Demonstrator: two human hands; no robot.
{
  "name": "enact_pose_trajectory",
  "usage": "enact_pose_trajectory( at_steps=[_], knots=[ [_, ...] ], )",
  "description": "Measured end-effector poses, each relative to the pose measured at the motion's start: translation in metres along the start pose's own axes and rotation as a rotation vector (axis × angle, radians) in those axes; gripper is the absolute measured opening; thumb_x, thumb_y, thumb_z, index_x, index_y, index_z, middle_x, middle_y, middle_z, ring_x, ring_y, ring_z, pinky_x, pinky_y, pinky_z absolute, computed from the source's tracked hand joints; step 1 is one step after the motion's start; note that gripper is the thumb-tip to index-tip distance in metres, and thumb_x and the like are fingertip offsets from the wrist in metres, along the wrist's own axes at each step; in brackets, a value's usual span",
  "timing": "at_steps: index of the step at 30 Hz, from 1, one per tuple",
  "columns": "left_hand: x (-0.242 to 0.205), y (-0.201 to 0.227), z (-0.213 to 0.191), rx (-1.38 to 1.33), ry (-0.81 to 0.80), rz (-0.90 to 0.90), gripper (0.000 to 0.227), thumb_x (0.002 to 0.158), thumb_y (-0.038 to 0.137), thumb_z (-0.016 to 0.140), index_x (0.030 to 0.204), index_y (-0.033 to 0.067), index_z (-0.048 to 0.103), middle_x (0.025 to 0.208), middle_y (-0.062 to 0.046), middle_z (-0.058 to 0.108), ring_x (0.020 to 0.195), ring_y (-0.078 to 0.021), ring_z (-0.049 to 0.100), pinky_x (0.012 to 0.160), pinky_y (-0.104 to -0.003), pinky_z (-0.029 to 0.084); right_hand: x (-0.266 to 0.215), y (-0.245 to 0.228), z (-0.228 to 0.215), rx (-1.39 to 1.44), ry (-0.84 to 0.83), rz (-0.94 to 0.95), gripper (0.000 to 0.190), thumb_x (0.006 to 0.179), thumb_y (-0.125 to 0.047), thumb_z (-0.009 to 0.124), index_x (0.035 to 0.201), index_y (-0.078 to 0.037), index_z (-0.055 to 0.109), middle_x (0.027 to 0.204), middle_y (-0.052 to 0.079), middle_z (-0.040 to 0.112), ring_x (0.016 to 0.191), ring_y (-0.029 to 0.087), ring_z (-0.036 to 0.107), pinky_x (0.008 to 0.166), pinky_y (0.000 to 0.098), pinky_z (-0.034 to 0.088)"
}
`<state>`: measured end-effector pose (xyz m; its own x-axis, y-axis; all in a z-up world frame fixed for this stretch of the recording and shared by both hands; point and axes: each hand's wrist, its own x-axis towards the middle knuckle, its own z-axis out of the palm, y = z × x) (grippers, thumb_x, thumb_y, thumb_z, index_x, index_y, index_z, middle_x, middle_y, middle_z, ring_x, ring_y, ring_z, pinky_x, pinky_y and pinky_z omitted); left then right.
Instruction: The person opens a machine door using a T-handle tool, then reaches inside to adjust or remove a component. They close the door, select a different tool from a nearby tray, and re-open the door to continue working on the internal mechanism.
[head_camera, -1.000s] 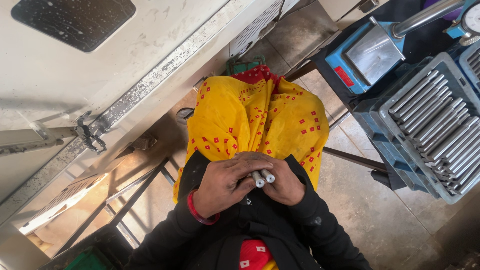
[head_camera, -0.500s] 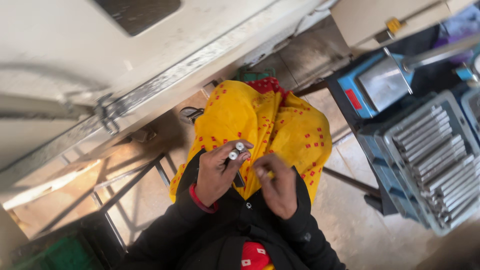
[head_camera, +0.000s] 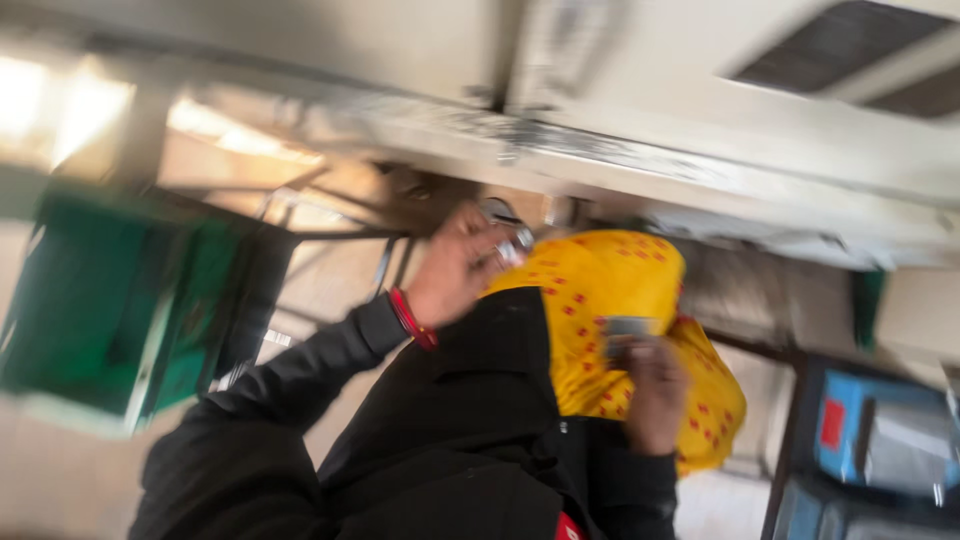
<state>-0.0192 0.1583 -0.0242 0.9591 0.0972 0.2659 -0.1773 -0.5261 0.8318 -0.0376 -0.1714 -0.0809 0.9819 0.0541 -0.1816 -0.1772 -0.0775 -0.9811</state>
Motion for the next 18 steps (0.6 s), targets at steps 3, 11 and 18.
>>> enact_pose_trajectory(
  at_steps=[3,11,18],
  knots=[
    [-0.028,-0.058,-0.063,0.137,0.163,-0.096,0.033,0.09,0.005,0.074,0.122,0.0065,0.07,0.12,-0.017,0.06,0.098,-0.0279,0.064,0.079,-0.037,0.055,0.043,0.041,-0.033,0.435,0.116,-0.045,0.017,0.109,-0.02,0.056,0.121,-0.007,0.058,0.118,0.005,0.066,0.1,0.016,0.064,0.083,0.0345,0.057],
    [-0.154,-0.181,-0.268,0.517,0.816,-0.396,0.012,0.092,0.013,0.064,0.102,0.0066,0.065,0.093,-0.016,0.066,0.084,-0.0347,0.065,0.074,-0.044,0.053,0.057,0.083,-0.061,0.661,0.301,0.168,0.024,0.114,-0.034,0.051,0.118,-0.013,0.061,0.111,0.002,0.062,0.102,0.02,0.057,0.093,0.034,0.048],
    [-0.23,-0.247,-0.321,0.941,0.11,-0.979,0.044,0.08,0.025,0.083,0.119,0.0109,0.068,0.106,-0.021,0.071,0.099,-0.0409,0.069,0.088,-0.045,0.057,0.049,0.053,-0.035,0.676,0.221,0.192,0.023,0.12,-0.035,0.052,0.115,-0.014,0.06,0.108,0.001,0.061,0.105,0.019,0.058,0.096,0.0331,0.047]
  ],
)
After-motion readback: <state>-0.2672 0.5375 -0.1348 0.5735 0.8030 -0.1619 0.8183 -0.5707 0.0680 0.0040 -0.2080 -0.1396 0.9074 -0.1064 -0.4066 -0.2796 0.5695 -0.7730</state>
